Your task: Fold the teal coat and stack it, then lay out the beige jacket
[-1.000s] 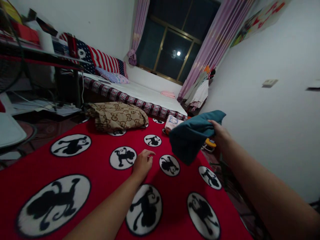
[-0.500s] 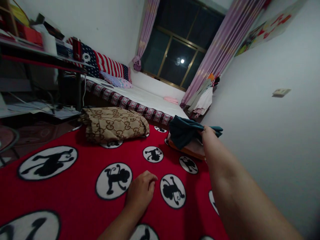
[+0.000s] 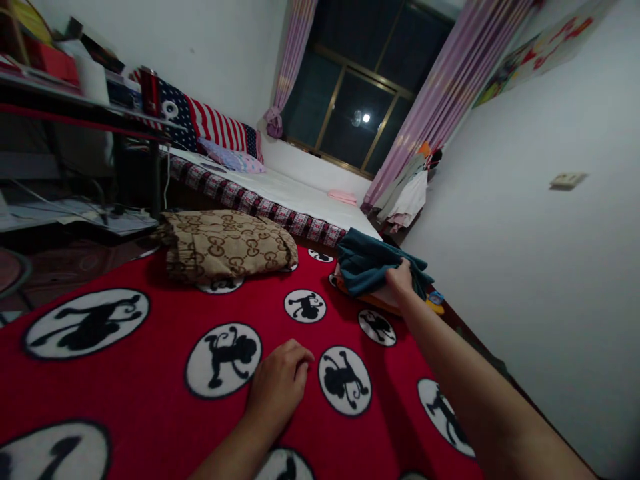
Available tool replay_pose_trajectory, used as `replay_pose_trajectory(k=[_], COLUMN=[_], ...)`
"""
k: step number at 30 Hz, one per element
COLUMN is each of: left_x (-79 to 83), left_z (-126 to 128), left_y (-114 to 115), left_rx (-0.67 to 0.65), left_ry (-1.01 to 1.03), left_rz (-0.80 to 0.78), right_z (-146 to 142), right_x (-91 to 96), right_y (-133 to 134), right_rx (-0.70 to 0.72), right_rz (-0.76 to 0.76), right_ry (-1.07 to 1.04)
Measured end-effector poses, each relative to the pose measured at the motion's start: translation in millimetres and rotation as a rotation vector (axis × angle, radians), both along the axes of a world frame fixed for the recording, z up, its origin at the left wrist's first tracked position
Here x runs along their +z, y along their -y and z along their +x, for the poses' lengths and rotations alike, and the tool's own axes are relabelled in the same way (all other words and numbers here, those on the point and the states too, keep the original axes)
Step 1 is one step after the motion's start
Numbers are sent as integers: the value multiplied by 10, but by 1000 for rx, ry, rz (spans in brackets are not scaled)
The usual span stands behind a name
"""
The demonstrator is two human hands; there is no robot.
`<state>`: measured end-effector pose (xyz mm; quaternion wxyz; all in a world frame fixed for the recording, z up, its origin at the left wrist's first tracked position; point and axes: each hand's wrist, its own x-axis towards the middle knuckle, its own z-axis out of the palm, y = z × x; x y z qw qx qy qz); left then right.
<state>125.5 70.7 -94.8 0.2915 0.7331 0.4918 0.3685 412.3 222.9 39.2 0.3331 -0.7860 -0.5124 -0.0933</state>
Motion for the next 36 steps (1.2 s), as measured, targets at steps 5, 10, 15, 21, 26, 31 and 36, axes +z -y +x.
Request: replay_pose_trajectory(k=[5, 10, 15, 21, 26, 31, 36], left_x=[9, 15, 23, 4, 2, 2, -1], left_z=[-2, -7, -9, 5, 4, -8, -7], left_y=[8, 12, 17, 21, 21, 24, 31], left_rx=[3, -4, 8, 15, 5, -15, -3], left_ry=[-22, -13, -20, -15, -16, -2, -7], left_rz=[10, -6, -18, -13, -7, -2, -3], right_z=[-145, -274, -172, -367, -890, -1079, -868], right_x=[18, 144, 192, 103, -46, -180, -81], right_y=[134, -119, -605, -679, -502, -558, -650], right_rx=[-17, 36, 107, 31, 169, 79, 36], right_rz=[-123, -169, -297, -142, -198, -324, -311], right_ry=[196, 578, 390, 307, 570, 442, 288])
